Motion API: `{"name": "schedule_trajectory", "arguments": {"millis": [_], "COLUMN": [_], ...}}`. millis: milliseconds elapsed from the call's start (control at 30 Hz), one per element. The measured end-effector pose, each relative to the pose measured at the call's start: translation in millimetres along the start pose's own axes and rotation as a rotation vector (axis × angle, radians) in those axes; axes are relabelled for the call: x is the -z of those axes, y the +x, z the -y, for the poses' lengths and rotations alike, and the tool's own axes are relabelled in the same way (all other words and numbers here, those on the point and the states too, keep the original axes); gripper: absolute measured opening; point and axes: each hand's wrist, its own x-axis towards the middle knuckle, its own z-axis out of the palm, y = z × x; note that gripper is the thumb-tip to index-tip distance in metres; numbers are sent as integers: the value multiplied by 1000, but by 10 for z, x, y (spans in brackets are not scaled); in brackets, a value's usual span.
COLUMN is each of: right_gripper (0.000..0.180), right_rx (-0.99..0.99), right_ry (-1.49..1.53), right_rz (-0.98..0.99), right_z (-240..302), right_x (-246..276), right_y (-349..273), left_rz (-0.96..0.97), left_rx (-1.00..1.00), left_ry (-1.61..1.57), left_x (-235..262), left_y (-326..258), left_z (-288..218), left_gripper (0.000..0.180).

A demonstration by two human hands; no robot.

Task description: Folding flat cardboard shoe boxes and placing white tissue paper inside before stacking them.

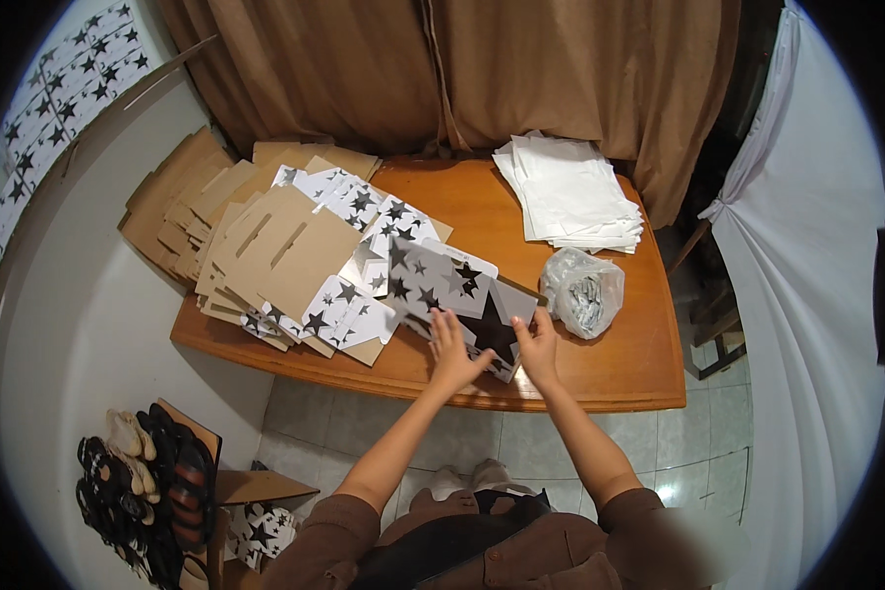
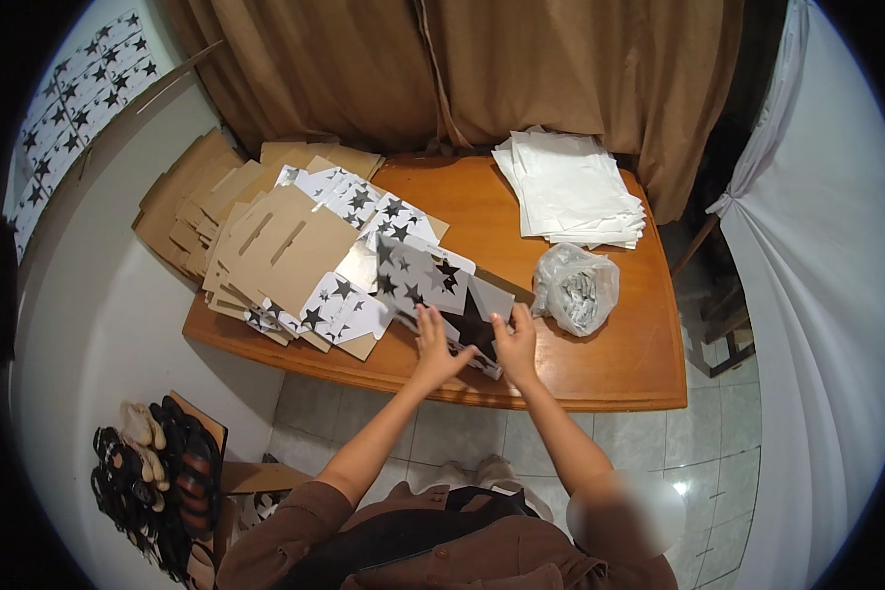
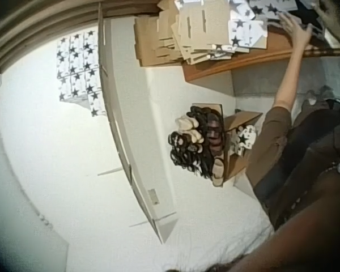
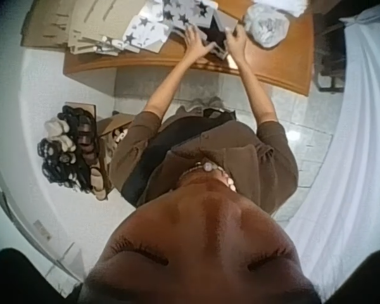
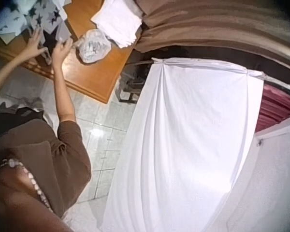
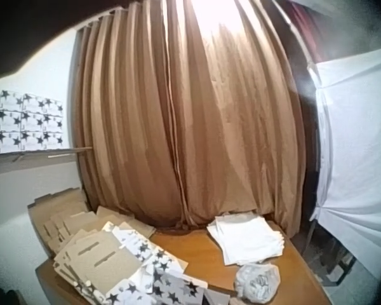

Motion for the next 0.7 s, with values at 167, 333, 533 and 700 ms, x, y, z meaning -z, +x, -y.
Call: {"name": "schedule_trajectory", "arguments": {"millis": [167,333,533,700], "right_gripper": [20,26,23,19], "right_rx": [65,136,164,181], "right_ry": [40,78,-109,-206], "right_rz": [75,356,357,263], "right_z": [231,344,56,-192], "right_x": [-200,-133,122,290], "right_y": [-295,-205,176,421], "left_rz": [-112,-55,-43,-164], "left_rx": [-315,-188,316,85], "left_ry": [-158,-475,-458,-547], "left_x": [-102,-53,296,638], "left_y": [-70,-65,-133,106], "left_z": [-141,-67,228,846], "left_gripper": [113,91,32,33]}}
